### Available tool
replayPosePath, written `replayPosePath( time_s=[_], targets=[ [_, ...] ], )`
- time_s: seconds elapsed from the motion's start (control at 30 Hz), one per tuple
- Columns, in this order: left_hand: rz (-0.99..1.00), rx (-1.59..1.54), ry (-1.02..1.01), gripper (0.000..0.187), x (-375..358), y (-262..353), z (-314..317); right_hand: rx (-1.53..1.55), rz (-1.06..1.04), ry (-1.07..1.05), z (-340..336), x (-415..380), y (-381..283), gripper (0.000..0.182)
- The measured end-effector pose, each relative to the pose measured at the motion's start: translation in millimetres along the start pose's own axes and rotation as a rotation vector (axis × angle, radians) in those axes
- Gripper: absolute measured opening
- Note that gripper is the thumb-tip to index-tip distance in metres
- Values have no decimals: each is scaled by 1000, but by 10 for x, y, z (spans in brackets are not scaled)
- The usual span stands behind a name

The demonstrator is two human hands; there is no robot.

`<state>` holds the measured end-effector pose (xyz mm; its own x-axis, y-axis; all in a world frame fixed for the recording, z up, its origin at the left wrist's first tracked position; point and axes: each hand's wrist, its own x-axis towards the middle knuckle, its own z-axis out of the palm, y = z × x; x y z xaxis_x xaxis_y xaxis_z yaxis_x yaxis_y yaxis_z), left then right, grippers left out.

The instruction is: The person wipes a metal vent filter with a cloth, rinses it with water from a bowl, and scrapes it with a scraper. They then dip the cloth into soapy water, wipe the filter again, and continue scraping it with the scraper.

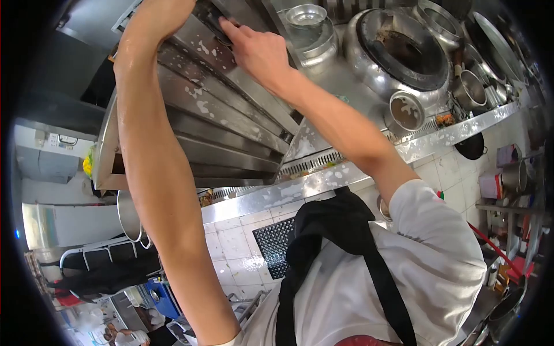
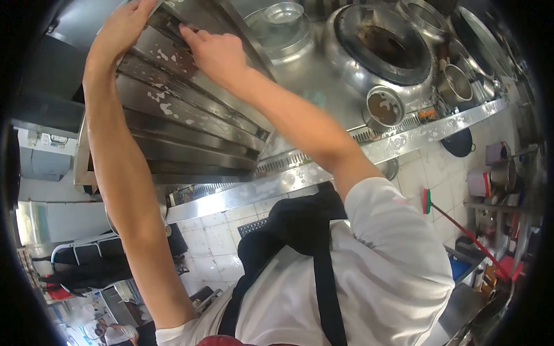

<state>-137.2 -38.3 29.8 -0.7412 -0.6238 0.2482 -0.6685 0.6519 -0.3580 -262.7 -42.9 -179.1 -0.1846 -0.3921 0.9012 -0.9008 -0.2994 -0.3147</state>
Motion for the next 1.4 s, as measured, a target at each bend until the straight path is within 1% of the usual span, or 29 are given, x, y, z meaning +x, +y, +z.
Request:
replayPosePath(
  time_s=[0.07,0.13,0.2,0.27,0.33,0.47,0.53,0.57,0.63,0.67,0.7,0.73,0.8,0.83,0.87,0.93,0.97,1.0,1.03,1.07,1.1,1.17,1.2,1.23,1.27,1.3,1.33,1.37,1.4],
  targets=[
    [142,-46,-14,59,23,24,-63,-3,8,-1,12,147,-84,43],
    [71,7,172,45,24,253,61,-25,31,-23,-9,217,-96,43],
    [49,19,290,41,105,361,102,20,7,14,34,386,-98,44],
    [22,19,329,41,206,211,218,30,5,-29,44,72,19,44],
    [-298,-217,201,37,453,-28,264,31,37,-161,109,-327,187,44],
    [-293,-248,248,35,480,-13,265,58,72,-168,70,-9,143,45],
    [-34,111,32,36,513,9,239,4,-18,-125,-2,533,10,50],
    [-30,100,25,36,517,-11,291,-15,-27,-96,61,446,74,53],
    [127,86,105,37,540,-209,339,-18,-9,-116,197,-199,270,54],
    [112,86,101,37,518,-294,387,-2,5,-153,239,-514,360,54],
    [128,67,141,36,505,-345,444,3,32,-324,266,-650,459,55],
    [152,50,191,35,522,-350,455,6,39,-324,236,-547,420,55],
    [183,83,165,37,539,-215,358,122,-11,-180,62,25,225,58],
    [202,111,141,39,557,-149,322,79,-4,-239,27,420,118,60],
    [205,105,139,39,576,-123,310,75,0,-243,32,373,156,60],
    [42,60,47,42,540,-108,291,125,24,-228,71,122,188,62],
    [40,64,49,42,483,-50,254,78,26,-204,220,-425,347,62],
    [-81,-70,119,44,346,87,224,29,40,-364,305,-960,555,62],
    [-134,-131,152,45,319,161,202,-25,64,-519,170,-1082,559,63],
    [-186,-194,188,46,292,234,177,-22,66,-512,207,-1038,575,63],
    [-243,-219,192,48,300,271,157,20,47,-416,275,-977,570,61],
    [-289,-260,210,51,422,248,178,64,17,-280,117,-212,315,54],
    [-161,-102,144,55,550,72,233,99,-53,-144,122,252,227,50],
    [-44,48,58,59,572,-85,327,87,-49,-185,122,277,231,52],
    [-49,38,49,59,542,-193,404,75,-56,-226,129,255,245,54],
    [-216,-232,37,71,602,-295,447,59,-50,-217,169,-106,379,54],
    [-391,-502,20,82,640,-374,471,18,4,-297,270,-804,568,55],
    [-402,-446,34,81,632,-437,495,-8,54,-390,321,-1216,639,56],
    [-410,-446,28,81,628,-490,523,-3,53,-398,307,-1227,625,56]
  ],
)
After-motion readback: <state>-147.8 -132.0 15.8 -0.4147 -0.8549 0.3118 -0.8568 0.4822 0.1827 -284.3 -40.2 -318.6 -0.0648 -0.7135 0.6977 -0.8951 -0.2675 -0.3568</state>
